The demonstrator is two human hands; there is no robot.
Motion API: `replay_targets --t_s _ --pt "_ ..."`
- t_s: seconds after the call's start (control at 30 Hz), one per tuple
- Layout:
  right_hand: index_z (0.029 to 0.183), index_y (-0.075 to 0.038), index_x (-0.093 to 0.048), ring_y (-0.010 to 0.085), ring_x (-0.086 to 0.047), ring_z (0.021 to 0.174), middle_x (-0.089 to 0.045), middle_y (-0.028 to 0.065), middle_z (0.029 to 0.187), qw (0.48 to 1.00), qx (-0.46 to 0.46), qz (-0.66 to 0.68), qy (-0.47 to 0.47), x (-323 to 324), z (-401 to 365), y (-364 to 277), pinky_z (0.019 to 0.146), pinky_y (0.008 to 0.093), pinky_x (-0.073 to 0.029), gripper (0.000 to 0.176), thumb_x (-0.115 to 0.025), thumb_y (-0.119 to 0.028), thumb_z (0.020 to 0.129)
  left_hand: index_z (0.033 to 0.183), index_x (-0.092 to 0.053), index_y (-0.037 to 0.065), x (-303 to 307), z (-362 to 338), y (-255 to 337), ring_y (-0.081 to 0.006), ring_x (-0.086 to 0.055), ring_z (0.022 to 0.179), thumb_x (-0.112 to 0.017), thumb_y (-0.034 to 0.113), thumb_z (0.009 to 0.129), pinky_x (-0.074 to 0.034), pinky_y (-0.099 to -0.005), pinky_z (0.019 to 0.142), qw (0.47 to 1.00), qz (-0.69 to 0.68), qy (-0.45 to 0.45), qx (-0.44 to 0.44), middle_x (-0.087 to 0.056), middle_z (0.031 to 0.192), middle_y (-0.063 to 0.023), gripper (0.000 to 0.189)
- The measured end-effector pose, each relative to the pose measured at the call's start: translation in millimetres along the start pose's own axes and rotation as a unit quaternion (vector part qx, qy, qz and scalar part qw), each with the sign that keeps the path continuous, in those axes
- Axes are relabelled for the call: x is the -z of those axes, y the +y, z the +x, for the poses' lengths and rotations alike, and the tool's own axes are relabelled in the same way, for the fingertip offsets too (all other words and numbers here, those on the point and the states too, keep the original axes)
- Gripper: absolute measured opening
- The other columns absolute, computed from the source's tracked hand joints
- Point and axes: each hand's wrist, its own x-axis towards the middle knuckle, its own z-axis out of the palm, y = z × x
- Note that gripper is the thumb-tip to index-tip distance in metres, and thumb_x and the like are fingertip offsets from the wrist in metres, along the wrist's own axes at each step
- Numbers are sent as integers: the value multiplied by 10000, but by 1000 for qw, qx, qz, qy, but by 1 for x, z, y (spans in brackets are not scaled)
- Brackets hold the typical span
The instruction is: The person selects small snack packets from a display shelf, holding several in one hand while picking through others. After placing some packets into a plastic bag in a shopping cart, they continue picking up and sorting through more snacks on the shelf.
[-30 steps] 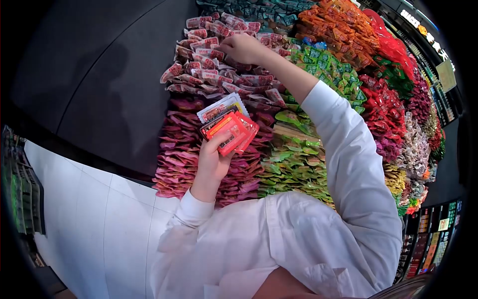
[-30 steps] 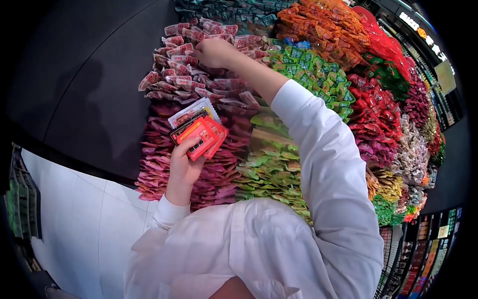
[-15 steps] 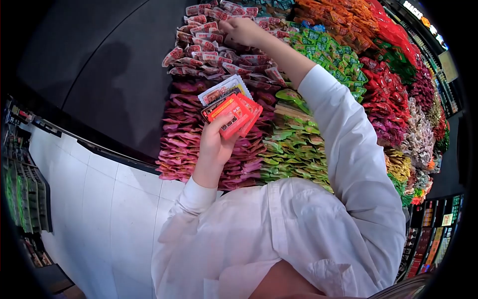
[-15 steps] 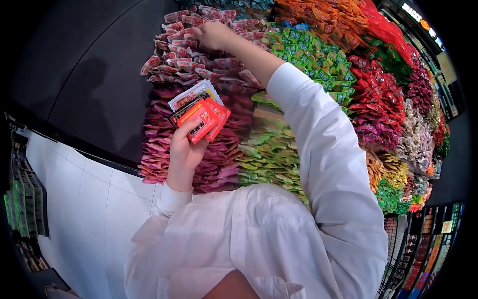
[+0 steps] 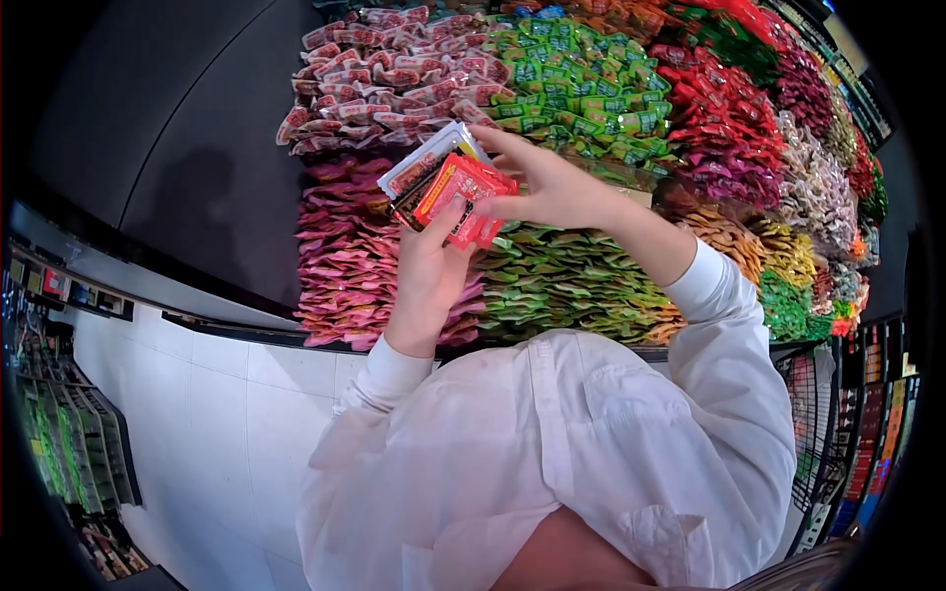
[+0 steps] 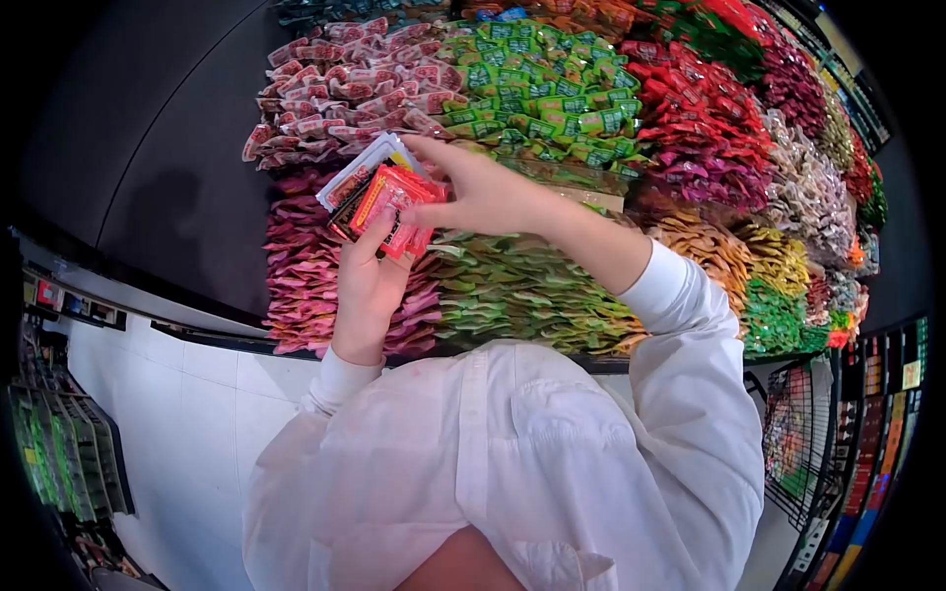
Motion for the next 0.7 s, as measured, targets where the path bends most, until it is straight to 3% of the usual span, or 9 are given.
replay_targets --t_s 0.07,0.1,0.2,0.3,0.4,0.5,0.57,0.7 --pt "1379 -10 -243 154 -481 1098 -480 116 1230 1000 4 -10 10 0 -14 13 927 310 -418 732 -675 -169 810 1286 -388 34 -4 -4 -12 -247 -472 1163 -512 162 904 -376 -430 1004 989 -136 -3 60 -485 1247 -124 421" --pt "1371 -3 -253 144 -482 1091 -489 111 1219 999 -11 29 12 2 -18 20 922 302 -422 708 -665 -166 819 1296 -372 34 -10 -6 -15 -261 -432 1198 -528 224 899 -335 -451 1027 987 -148 -9 68 -453 1277 -141 468" --pt "1348 9 -281 124 -489 1074 -511 93 1189 993 -32 108 31 9 -43 26 905 282 -433 637 -636 -148 842 1301 -369 39 -28 -12 -30 -271 -434 1196 -544 231 888 -332 -467 1024 986 -141 9 89 -449 1285 -141 488" --pt "1349 -7 -288 141 -494 1070 -513 92 1174 978 -72 173 92 19 -74 32 888 285 -445 618 -625 -137 847 1302 -371 45 -42 -12 -59 -277 -436 1194 -540 184 880 -329 -478 1023 986 -131 0 103 -460 1272 -142 475" --pt "1336 -17 -310 138 -500 1049 -512 89 1157 979 -57 131 147 43 -115 37 856 286 -456 597 -627 -124 841 1292 -378 41 -69 -11 -97 -274 -454 1177 -536 94 863 -348 -463 1015 985 -130 -25 114 -483 1244 -139 460" --pt "1219 -24 -404 112 -508 996 -521 58 1087 966 -57 154 202 72 -166 49 818 271 -461 457 -632 -110 832 1272 -396 45 -102 -15 -144 -251 -499 1125 -529 -22 835 -412 -424 966 984 -115 -30 133 -503 1218 -114 462" --pt "1114 -36 -452 95 -517 952 -527 31 1041 957 -28 137 254 92 -203 61 760 252 -480 344 -632 -107 829 1269 -399 49 -129 -18 -179 -242 -505 1124 -530 -23 835 -415 -418 971 986 -85 -65 126 -507 1212 -111 459" --pt "1049 -24 -492 88 -550 810 -569 26 890 929 -5 208 307 142 -289 77 706 248 -480 304 -657 -108 807 1281 -380 52 -192 -32 -262 -238 -494 1143 -514 -57 830 -411 -419 986 987 -61 -90 114 -492 1230 -117 482"
